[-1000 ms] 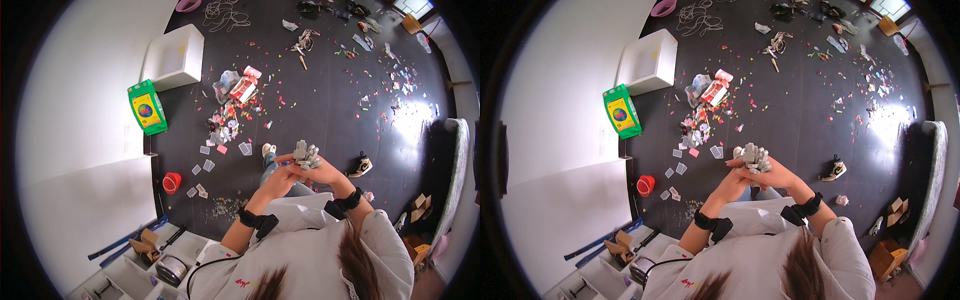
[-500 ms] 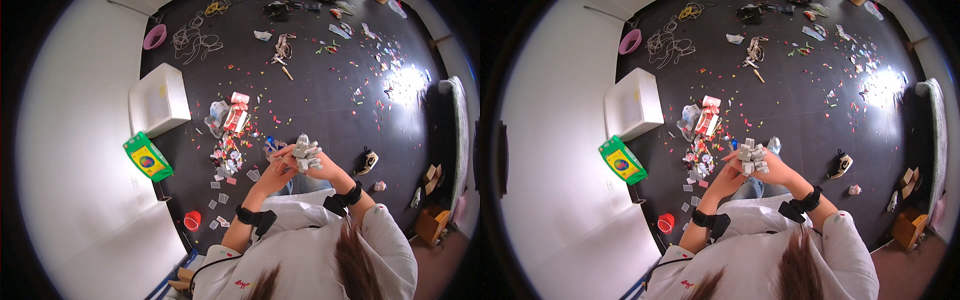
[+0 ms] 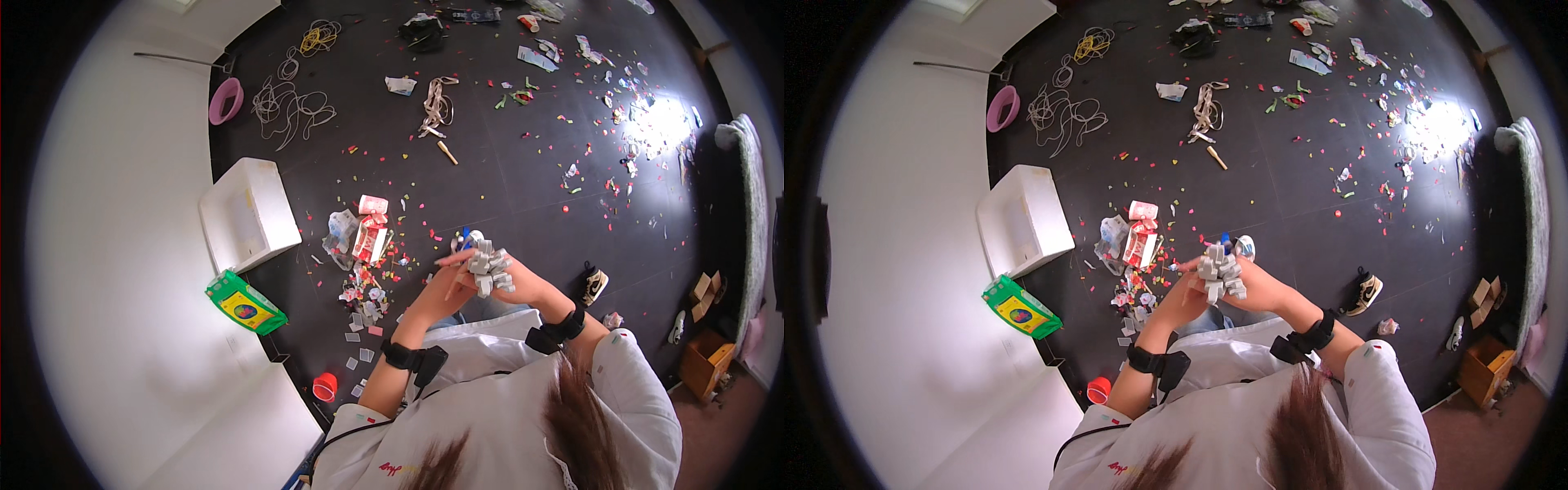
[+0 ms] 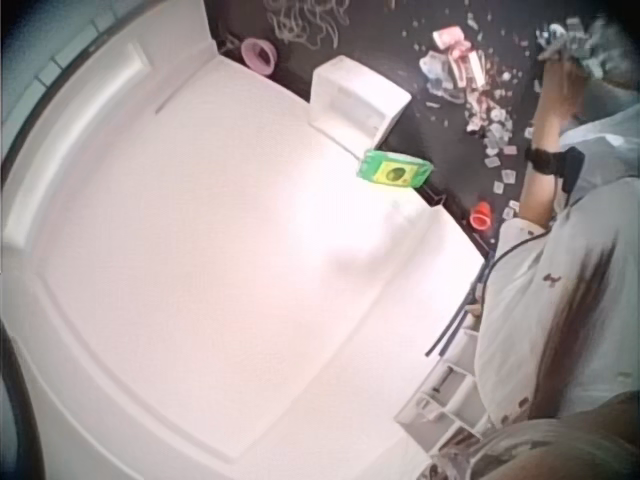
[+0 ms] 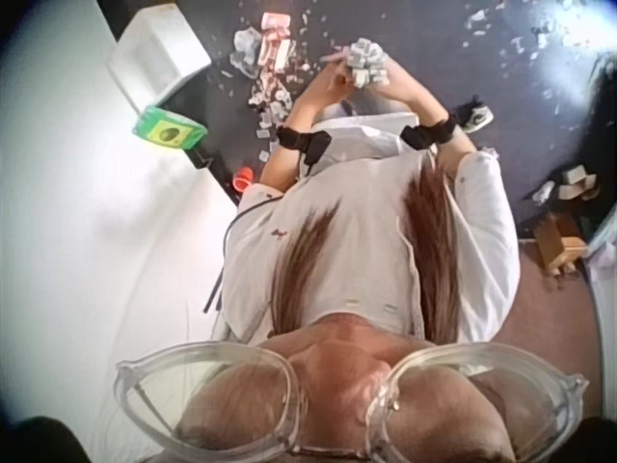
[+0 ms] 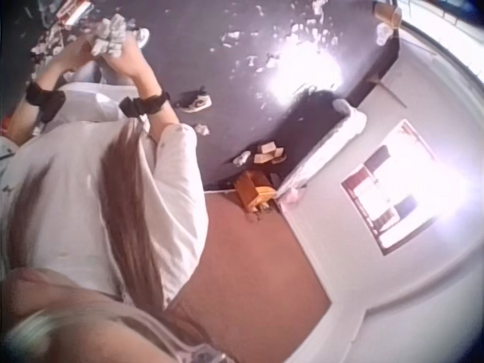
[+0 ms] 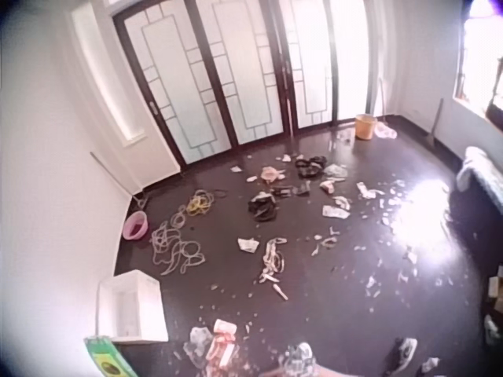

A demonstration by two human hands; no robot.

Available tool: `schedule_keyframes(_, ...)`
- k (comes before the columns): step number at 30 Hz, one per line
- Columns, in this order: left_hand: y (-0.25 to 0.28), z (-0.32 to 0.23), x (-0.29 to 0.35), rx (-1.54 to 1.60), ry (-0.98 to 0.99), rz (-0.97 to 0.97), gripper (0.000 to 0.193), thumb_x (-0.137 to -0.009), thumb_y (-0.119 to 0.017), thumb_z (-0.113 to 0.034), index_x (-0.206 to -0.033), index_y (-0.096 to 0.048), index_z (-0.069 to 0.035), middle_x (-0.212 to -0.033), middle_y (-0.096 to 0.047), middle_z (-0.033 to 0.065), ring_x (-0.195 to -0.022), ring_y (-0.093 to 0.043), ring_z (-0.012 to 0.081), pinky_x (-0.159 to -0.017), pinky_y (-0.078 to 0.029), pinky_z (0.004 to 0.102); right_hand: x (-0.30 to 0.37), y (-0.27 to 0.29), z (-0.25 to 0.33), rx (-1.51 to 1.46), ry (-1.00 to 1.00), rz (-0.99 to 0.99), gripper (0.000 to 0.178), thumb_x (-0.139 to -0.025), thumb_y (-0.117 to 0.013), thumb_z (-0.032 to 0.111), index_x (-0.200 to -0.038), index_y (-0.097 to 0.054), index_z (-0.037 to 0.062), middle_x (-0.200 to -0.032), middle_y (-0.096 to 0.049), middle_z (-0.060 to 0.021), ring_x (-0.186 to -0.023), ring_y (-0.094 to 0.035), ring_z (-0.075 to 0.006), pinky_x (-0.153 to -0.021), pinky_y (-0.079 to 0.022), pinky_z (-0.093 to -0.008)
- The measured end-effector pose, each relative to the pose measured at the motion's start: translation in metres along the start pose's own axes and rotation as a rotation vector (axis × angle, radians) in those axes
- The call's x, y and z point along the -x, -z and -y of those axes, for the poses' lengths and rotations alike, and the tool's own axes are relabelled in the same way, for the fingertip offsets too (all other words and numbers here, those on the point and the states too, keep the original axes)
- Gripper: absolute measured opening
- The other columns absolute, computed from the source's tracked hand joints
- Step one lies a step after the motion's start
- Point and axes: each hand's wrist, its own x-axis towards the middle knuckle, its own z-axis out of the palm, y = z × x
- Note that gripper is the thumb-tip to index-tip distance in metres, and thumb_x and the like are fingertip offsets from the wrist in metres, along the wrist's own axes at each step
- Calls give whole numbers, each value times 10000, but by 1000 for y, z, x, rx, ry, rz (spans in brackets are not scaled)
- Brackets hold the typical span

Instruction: Organizing cords and packaged items on a shelf in a messy room.

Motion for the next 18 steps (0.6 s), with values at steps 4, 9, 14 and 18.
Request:
schedule_keyframes(4,22,-38,-45,23,-35,-5,365,-806,-530,7,-1168,-515,-39,-1098,-582,136,-1039,-564,267,-877,-445,327,-17,37,32,90,37,40,248,-860,-576,104,-1101,-568,46,-1028,-616,-107,-911,-576,-198,-839,-450,-330)
schedule_keyframes(9,31,-4,-76,127,-145,-32,428,-800,-540,11,-1218,-466,-44,-1102,-570,138,-1020,-564,292,-874,-439,323,-39,65,44,30,45,46,221,-836,-592,95,-1045,-581,20,-1031,-611,-110,-911,-590,-230,-815,-464,-337)
schedule_keyframes(14,59,-6,-118,101,-105,23,363,-745,-565,19,-1100,-536,-46,-834,-631,143,-777,-626,303,-694,-476,334,-60,87,37,187,81,-34,185,-741,-610,22,-925,-599,34,-779,-593,-105,-729,-574,-242,-711,-463,-343)
schedule_keyframes(18,80,1,-155,39,-61,9,158,-742,-545,35,-890,-568,-15,-762,-621,154,-710,-617,306,-627,-469,338,-87,112,44,89,53,-135,171,-641,-569,-32,-785,-525,49,-723,-525,-25,-685,-498,-149,-663,-439,-285)
